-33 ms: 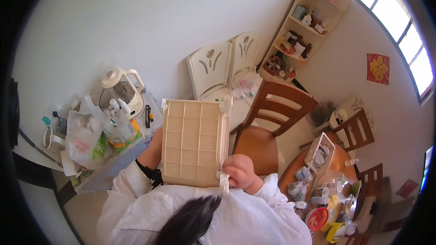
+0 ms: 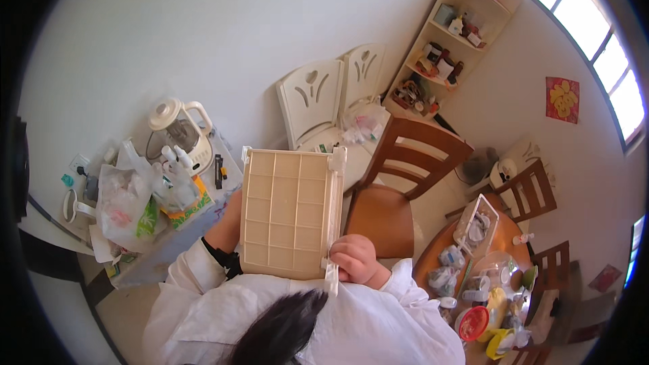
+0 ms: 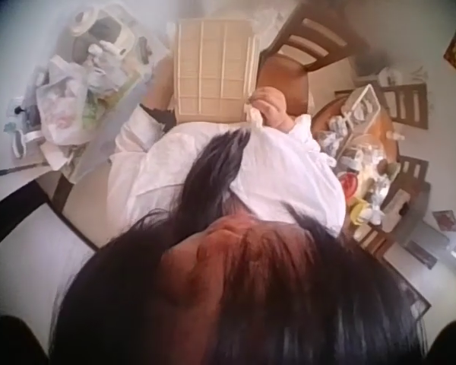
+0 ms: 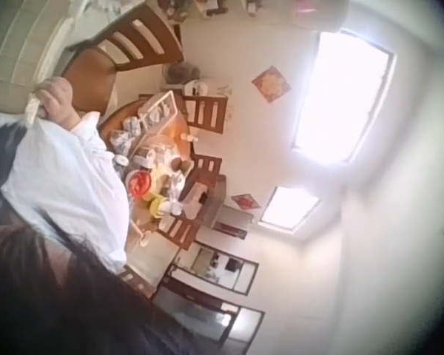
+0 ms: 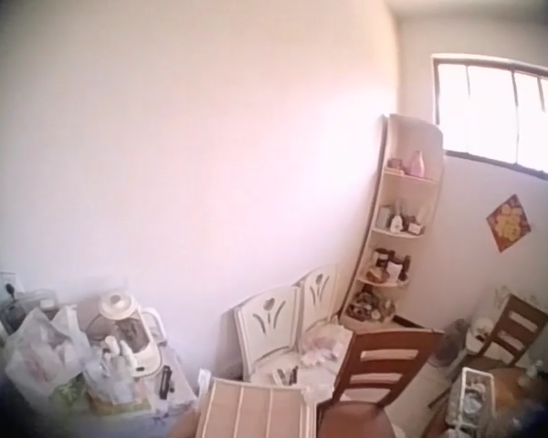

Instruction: Assembling and wiping down components of small plastic interlocking storage bins.

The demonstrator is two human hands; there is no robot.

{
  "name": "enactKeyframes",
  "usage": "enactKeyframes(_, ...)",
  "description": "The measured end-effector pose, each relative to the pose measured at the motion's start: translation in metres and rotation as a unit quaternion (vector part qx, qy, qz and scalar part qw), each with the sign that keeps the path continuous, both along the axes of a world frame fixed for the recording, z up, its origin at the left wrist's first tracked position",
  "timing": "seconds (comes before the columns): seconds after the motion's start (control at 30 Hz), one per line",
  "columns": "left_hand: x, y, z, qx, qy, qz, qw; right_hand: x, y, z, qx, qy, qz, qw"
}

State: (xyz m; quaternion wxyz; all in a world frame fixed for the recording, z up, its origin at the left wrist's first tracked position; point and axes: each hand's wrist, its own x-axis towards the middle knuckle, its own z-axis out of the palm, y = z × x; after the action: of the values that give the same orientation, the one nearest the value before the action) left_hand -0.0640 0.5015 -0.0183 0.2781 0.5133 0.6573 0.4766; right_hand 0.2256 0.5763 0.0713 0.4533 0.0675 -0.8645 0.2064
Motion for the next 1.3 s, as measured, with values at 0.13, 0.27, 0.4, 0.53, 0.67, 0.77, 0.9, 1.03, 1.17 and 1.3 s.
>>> enactKeyframes(0.13, -0.002, 0.001, -0.036, 0.052, -0.081, -0.043, 0.994, 0.005, -0.012, -0.005, 0.016, 0.017, -0.01, 1.0)
enactKeyframes(0.27, 0.015, 0.002, 0.019, -0.038, -0.422, 0.0, 0.906, 0.013, -0.01, -0.019, 0.01, 0.024, 0.015, 1.0)
enactKeyframes(0.4, 0.015, 0.004, 0.025, -0.049, -0.421, 0.047, 0.904, 0.017, -0.006, -0.028, 0.018, 0.013, 0.027, 0.999)
enactKeyframes(0.53, 0.019, 0.001, 0.051, -0.075, -0.463, 0.103, 0.877, 0.021, 0.007, -0.013, 0.01, -0.049, 0.075, 0.996)
enactKeyframes(0.67, 0.017, -0.002, 0.047, -0.048, -0.428, 0.083, 0.899, 0.03, 0.045, -0.005, -0.107, -0.02, 0.015, 0.994)
enactKeyframes(0.77, 0.021, 0.003, 0.05, -0.054, -0.407, 0.091, 0.907, -0.007, 0.047, 0.038, -0.313, 0.138, -0.079, 0.936)
enactKeyframes(0.9, 0.022, 0.002, 0.055, -0.053, -0.351, 0.091, 0.931, -0.012, 0.067, 0.059, -0.122, 0.044, -0.178, 0.976)
enactKeyframes(1.03, 0.027, 0.004, 0.06, -0.039, -0.346, 0.082, 0.934, -0.022, 0.066, 0.055, -0.109, 0.043, -0.154, 0.981)
enactKeyframes(1.17, 0.025, -0.001, 0.062, -0.02, -0.388, 0.09, 0.917, -0.026, 0.069, 0.042, -0.169, 0.064, -0.139, 0.974)
enactKeyframes(1.3, 0.01, -0.013, 0.065, 0.028, -0.44, 0.166, 0.882, -0.034, 0.068, 0.043, -0.304, -0.051, -0.188, 0.933)
